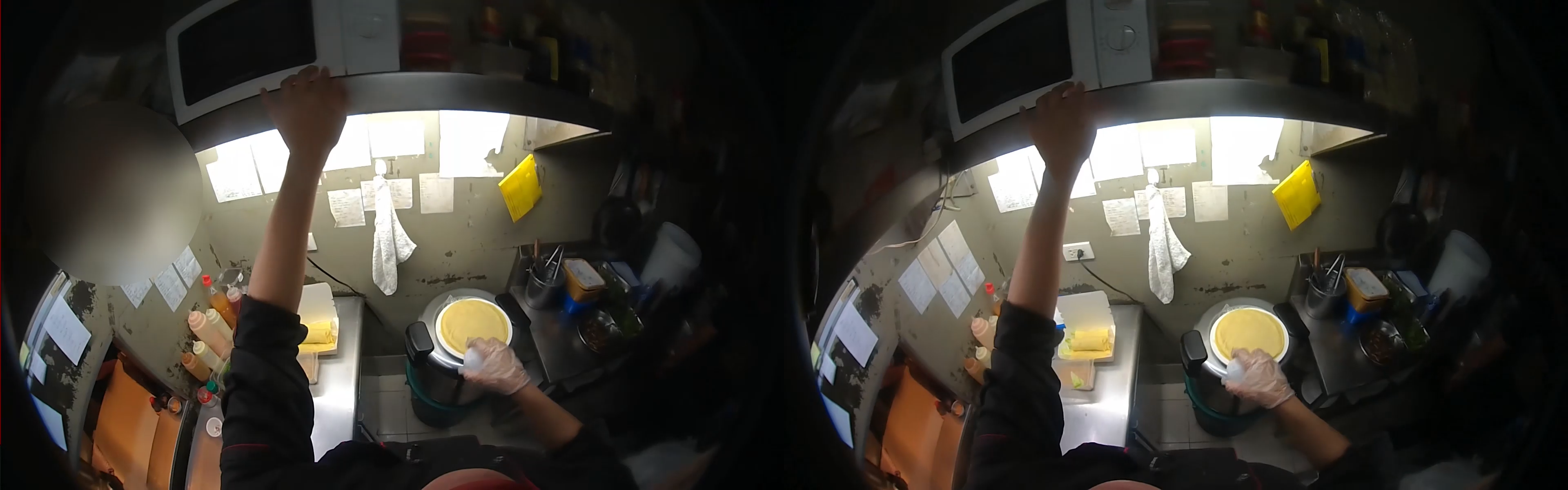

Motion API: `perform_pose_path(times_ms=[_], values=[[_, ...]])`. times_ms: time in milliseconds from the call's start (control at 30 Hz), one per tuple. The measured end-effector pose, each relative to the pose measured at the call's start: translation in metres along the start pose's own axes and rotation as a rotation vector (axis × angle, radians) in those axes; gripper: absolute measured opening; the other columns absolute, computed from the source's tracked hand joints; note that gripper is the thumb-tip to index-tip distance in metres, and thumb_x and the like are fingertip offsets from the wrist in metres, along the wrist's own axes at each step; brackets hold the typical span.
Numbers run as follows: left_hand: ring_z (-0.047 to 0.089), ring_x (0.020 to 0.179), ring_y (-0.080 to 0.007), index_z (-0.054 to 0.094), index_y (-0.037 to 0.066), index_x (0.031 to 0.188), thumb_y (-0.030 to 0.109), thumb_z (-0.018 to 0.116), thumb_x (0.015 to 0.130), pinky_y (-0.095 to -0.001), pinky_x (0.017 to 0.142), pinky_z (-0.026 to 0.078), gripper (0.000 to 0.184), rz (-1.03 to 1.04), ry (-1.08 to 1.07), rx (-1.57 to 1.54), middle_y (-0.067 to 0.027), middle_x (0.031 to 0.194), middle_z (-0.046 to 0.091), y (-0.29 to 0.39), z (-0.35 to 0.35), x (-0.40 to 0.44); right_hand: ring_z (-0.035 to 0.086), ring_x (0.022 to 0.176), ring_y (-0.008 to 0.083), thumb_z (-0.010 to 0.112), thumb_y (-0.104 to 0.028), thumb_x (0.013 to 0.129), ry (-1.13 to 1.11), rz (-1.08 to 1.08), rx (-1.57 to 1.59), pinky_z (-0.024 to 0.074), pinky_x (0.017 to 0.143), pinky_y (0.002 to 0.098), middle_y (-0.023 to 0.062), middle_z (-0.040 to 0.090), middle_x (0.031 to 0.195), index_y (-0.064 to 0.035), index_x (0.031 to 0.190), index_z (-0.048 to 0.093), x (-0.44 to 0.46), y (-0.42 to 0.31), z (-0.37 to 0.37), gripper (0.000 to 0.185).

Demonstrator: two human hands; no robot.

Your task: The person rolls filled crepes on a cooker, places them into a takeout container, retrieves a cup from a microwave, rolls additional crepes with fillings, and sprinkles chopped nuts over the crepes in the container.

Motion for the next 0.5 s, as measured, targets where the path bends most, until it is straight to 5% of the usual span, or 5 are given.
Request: perform_pose_path(times_ms=[133, 300, 400, 433, 500], values=[[0.064, 0.099, -0.0238, 0.07, 0.011, 0.091, 0.031, 0.056, 0.091, -0.0591, 0.096, 0.043, 0.024, 0.036, 0.07, -0.067, -0.004, 0.104, 0.067, 0.013, -0.008, 0.003, 0.064, 0.092, 0.038, 0.076, -0.036, 0.072, 0.154, -0.076, -0.083, 0.0521, 0.085, 0.0449, 0.0228, 0.063, 0.101, -0.0032, 0.119, 0.063, 0.021, 0.033, -0.03, 0.059], [0.064, 0.084, -0.0268, 0.07, 0.006, 0.093, 0.03, 0.057, 0.094, -0.0393, 0.081, 0.05, 0.027, -0.182, -0.089, -0.703, -0.0105, 0.088, 0.065, 0.05, -0.029, -0.034, 0.061, 0.103, 0.037, 0.073, -0.038, 0.078, 0.252, -0.02, -0.015, 0.0498, 0.094, 0.0433, 0.0216, 0.062, 0.109, -0.0021, 0.123, 0.061, 0.032, 0.051, -0.064, 0.058], [0.062, 0.081, -0.0207, 0.07, 0.003, 0.104, 0.029, 0.056, 0.099, -0.0331, 0.08, 0.049, 0.03, -0.389, -0.551, -1.102, -0.0091, 0.088, 0.066, 0.107, -0.035, -0.126, 0.06, 0.106, 0.0379, 0.069, -0.035, 0.084, 0.274, 0.048, -0.011, 0.049, 0.095, 0.0439, 0.0229, 0.061, 0.114, -0.0008, 0.125, 0.06, 0.028, 0.071, -0.063, 0.055], [0.06, 0.083, -0.0144, 0.07, 0.004, 0.111, 0.03, 0.052, 0.101, -0.0305, 0.08, 0.048, 0.032, -0.59, -0.743, -1.399, -0.0056, 0.091, 0.067, 0.136, -0.036, -0.18, 0.06, 0.106, 0.0385, 0.067, -0.032, 0.086, 0.33, -0.096, -0.075, 0.049, 0.095, 0.0443, 0.0242, 0.06, 0.114, 0.0003, 0.127, 0.058, 0.03, 0.093, -0.049, 0.053], [0.058, 0.101, -0.0139, 0.063, 0.009, 0.124, 0.041, 0.049, 0.101, -0.0331, 0.085, 0.047, 0.041, -1.158, -1.31, -1.721, -0.0039, 0.109, 0.066, 0.209, -0.075, -0.288, 0.061, 0.101, 0.0363, 0.068, -0.033, 0.087, 0.383, 0.002, -0.028, 0.0515, 0.089, 0.0435, 0.0207, 0.057, 0.112, -0.002, 0.129, 0.057, 0.025, 0.094, -0.046, 0.053]])
Point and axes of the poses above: each hand's wrist, its own x-axis towards the middle knuckle, its own z-axis out of the palm, y = z × x, the point moved 4 cm from there along x, towards the middle knuckle
